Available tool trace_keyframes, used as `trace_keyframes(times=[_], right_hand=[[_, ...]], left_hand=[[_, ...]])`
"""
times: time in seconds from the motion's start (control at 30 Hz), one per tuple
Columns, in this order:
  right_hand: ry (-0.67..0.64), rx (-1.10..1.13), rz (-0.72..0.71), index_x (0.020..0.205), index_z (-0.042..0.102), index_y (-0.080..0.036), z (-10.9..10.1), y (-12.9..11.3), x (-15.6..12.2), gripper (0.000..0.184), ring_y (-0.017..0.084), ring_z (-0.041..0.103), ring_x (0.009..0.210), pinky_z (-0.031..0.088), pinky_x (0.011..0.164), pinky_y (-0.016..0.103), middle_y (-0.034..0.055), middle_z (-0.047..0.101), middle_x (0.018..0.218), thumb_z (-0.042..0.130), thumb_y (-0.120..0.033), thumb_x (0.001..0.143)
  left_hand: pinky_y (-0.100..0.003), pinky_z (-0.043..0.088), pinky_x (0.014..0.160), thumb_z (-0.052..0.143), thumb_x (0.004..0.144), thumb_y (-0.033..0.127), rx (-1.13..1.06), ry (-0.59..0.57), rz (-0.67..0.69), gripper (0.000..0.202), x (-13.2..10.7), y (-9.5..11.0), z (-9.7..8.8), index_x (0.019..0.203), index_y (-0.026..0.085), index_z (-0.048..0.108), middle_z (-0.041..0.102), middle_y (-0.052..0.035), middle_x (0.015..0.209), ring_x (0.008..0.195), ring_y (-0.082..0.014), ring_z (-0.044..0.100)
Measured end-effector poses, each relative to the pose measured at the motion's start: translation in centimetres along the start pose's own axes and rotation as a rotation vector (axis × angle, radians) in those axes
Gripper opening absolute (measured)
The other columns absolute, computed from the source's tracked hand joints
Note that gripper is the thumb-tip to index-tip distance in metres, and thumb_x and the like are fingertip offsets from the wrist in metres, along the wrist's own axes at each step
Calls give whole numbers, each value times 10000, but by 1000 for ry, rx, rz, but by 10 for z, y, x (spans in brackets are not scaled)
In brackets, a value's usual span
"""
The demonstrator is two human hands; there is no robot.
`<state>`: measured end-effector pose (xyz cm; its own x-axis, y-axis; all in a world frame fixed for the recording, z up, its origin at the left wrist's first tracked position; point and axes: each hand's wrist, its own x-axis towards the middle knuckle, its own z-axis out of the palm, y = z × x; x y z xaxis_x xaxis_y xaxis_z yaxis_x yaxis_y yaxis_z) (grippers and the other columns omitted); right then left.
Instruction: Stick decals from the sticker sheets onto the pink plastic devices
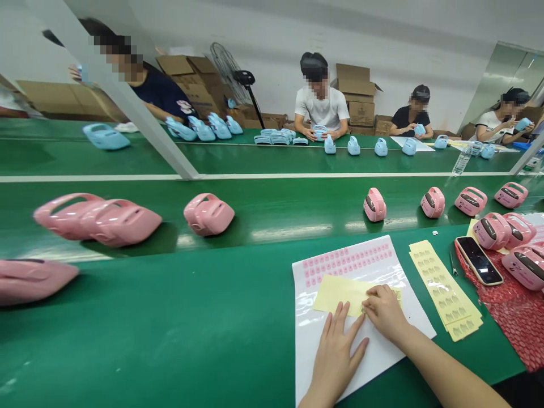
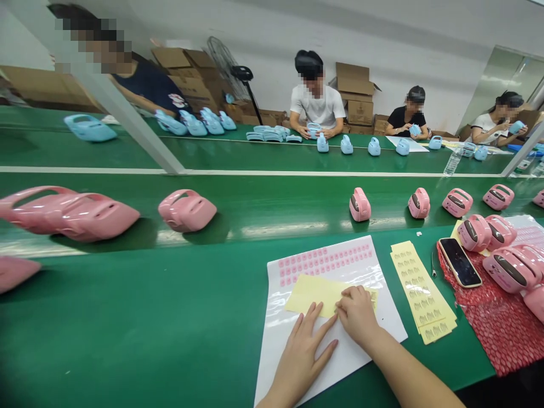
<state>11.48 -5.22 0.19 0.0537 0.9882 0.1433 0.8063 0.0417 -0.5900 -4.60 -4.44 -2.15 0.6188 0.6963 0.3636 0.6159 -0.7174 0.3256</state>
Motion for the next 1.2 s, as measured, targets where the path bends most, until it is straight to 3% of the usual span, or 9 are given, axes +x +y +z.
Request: trace_keyframes(times=[0.27,0.43,0.7,0.87,1.03,1.13,1.2], right_hand=[[-52,329,164,707,676,-218,-17,1,6,97,221,540,954,412,878,403,64,591,916,592,-171,721],[27,395,259,723,695,-209,-15,2,8,115,234,536,968,418,878,398,78,592,932,583,-184,729],[175,160,73,680,694,-223,6,7,4,168,240,512,874,444,797,407,87,579,877,597,-87,688],[67,304,72,662,683,-227,-6,8,3,122,240,505,924,410,848,423,76,580,887,605,-135,680],[-17,592,136,622,671,-226,-22,14,5,106,246,515,950,390,869,429,65,574,879,615,-295,679],[31,747,180,640,670,-218,-25,22,4,241,235,541,920,424,830,394,66,559,887,584,-436,698],[88,768,175,770,680,-227,-21,27,1,291,221,551,893,450,785,361,69,555,922,554,-484,718]], left_hand=[[-500,431,889,486,799,335,100,-2,32,372,1,0,0,1158,276,566,530,-134,1256,1180,-313,458],[-506,408,910,460,816,335,108,-17,24,363,0,1,-1,1156,272,570,511,-136,1278,1195,-315,440],[-507,422,898,458,820,340,117,-27,37,360,3,4,-4,1148,255,580,527,-162,1256,1182,-324,453],[-527,408,905,467,814,340,80,-62,5,380,5,5,-6,1175,268,559,518,-167,1266,1193,-332,437],[-561,355,939,487,802,335,-47,-116,-61,384,5,6,-8,1174,274,563,484,-169,1300,1219,-351,395],[-578,301,970,527,774,305,-224,-153,-121,385,0,7,-10,1157,300,571,418,-133,1362,1262,-355,322],[-543,311,982,542,760,288,-410,-138,-198,370,-2,2,-16,1126,312,588,384,-97,1391,1278,-332,306]])
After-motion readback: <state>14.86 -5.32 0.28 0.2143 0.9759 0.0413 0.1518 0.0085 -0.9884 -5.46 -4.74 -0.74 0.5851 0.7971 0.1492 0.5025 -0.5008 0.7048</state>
